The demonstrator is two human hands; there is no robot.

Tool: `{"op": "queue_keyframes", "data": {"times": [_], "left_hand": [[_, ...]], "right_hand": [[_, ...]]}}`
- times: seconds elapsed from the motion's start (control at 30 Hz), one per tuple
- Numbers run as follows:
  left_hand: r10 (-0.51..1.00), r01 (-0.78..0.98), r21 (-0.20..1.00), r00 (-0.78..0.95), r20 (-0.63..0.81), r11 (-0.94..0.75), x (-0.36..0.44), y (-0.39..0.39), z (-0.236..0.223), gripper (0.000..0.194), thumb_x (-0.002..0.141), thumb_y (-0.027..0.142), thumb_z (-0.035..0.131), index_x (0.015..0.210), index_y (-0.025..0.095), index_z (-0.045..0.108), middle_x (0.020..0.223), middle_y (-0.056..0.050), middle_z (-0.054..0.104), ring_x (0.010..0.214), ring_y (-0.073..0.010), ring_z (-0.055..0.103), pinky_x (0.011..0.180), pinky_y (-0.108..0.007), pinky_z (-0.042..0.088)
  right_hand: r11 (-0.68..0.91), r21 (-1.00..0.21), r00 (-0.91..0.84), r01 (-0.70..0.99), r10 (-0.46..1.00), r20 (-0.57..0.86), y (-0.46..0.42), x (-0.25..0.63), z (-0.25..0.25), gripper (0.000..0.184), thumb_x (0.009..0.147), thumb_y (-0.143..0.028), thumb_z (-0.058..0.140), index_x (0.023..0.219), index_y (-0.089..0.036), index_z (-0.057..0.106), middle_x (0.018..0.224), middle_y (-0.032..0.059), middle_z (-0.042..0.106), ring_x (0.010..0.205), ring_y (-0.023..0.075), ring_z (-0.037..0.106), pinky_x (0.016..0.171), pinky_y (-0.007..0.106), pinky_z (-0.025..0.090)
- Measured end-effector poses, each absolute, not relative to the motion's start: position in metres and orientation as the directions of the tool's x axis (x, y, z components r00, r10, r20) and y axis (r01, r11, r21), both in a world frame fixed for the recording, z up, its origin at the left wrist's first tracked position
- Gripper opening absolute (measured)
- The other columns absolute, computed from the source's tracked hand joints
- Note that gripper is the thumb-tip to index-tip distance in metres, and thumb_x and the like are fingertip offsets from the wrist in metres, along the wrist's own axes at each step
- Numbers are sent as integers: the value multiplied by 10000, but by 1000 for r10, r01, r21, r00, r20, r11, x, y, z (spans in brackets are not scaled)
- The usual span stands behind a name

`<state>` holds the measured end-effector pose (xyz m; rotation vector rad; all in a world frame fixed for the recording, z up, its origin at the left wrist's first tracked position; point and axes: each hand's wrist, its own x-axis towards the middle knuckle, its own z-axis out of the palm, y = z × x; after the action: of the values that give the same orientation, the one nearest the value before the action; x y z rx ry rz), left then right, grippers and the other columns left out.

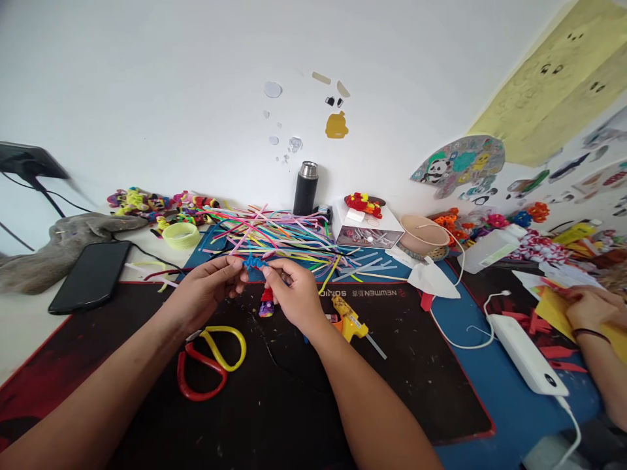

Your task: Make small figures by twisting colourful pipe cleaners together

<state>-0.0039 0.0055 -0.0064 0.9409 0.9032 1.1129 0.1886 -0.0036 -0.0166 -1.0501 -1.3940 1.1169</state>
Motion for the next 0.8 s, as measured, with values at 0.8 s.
{"op": "queue_keyframes", "data": {"times": [0.8], "left_hand": [[973, -343, 920, 193, -128, 189, -5, 5, -6, 408, 696, 502, 975, 782, 180, 739, 775, -34, 719, 636, -133, 579, 577, -244, 416]], "right_hand": [[194, -980, -97, 49, 977, 189, -2, 189, -18, 238, 955, -440, 693, 960, -205, 734, 691, -17, 662, 452, 102, 528, 464, 245, 409]]}}
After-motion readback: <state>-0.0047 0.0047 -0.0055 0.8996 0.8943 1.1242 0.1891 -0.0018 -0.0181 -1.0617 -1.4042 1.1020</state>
